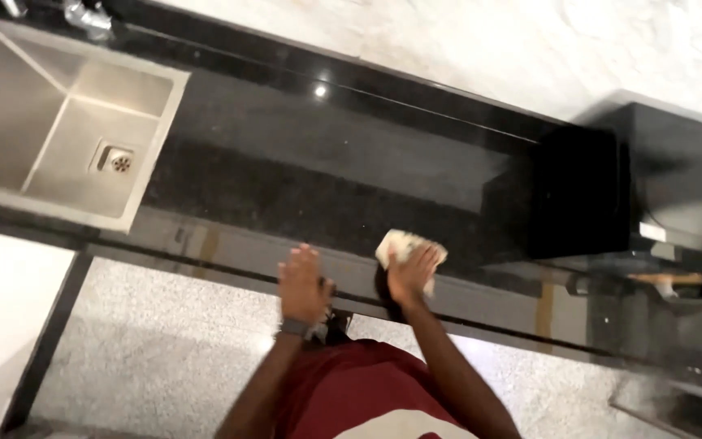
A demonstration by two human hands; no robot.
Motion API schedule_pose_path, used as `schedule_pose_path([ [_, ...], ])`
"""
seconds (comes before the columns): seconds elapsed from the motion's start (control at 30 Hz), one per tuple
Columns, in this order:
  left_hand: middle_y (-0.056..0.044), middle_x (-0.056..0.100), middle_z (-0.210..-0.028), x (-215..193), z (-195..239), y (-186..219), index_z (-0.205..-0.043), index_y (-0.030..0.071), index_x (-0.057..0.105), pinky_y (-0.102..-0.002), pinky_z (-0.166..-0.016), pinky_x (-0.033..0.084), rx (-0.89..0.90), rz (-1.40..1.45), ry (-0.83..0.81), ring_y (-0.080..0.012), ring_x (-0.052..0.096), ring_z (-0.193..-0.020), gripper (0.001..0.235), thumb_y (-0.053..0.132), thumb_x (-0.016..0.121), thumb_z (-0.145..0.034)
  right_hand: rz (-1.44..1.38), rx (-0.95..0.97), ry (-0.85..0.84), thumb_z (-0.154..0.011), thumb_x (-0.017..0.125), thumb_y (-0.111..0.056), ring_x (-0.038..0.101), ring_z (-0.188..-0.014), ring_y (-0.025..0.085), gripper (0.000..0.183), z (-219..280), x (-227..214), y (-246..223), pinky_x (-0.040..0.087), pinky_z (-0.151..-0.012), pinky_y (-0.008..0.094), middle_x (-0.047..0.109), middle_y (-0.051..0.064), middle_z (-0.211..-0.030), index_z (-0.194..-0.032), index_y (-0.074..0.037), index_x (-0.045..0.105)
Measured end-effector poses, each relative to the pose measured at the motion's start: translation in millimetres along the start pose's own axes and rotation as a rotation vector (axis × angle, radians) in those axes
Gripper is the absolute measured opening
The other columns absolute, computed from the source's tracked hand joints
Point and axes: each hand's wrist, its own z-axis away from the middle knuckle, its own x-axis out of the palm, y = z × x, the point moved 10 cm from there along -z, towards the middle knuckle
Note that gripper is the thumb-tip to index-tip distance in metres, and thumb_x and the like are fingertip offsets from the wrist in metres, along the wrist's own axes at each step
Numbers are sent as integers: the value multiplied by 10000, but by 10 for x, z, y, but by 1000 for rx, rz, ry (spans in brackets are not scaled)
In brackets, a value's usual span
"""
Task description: Wiping a black granite countertop with a cloth in a hotel breakfast area.
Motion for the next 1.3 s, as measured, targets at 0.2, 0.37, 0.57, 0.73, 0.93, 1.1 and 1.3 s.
schedule_pose_path([
  [0.2,-144,294,-1681,-430,13,-256,-1584,90,377,-575,-1225,237,-104,-89,24,-390,249,-1542,721,452,527,-979,190,-332,363,-1021,524,-578,106,-1579,525,972,-677,-554,-928,68,-1283,612,130,361,-1679,-1608,111,169],
  [0.37,-155,299,-1656,-423,-40,-285,-1556,91,396,-596,-1193,232,-105,-99,71,-399,242,-1520,707,446,543,-963,191,-713,125,-997,541,-442,132,-1548,548,833,-192,-97,-1948,108,-1235,644,152,367,-1664,-1615,33,248],
  [0.57,-153,291,-1660,-388,1,-455,-1537,94,428,-586,-1191,233,-56,36,-68,-394,224,-1534,681,389,594,-946,92,-1030,-362,-976,650,-430,204,-1565,407,743,962,-131,-2070,172,-1244,566,246,219,-1678,-1596,-136,364],
  [0.73,-138,294,-1663,-435,-28,-461,-1523,99,442,-563,-1170,275,44,104,-130,-360,251,-1533,681,371,620,-924,122,-794,-318,-937,678,-437,202,-1565,357,763,443,-582,-1253,174,-1241,545,275,173,-1672,-1578,-159,372],
  [0.93,-220,223,-1693,-433,-319,-339,-1539,137,417,-628,-1094,244,11,66,-355,-430,215,-1504,687,383,647,-940,168,-440,209,-994,602,-452,223,-1538,456,764,-331,-789,-1145,216,-1210,608,277,275,-1653,-1589,-47,347],
  [1.1,-244,278,-1657,-269,-744,-105,-1578,57,377,-588,-1178,293,205,339,-144,-449,306,-1504,761,189,649,-879,167,-835,9,-1021,468,-195,355,-1524,422,506,-221,-63,-1913,227,-1225,624,465,221,-1568,-1505,-44,478],
  [1.3,-131,372,-1649,-245,-1326,257,-1596,112,412,-535,-1219,307,470,245,-134,-341,366,-1531,666,107,591,-954,-126,-633,262,-1071,468,-129,404,-1537,315,465,263,-1262,-1726,247,-1275,528,474,141,-1615,-1534,-88,484],
])
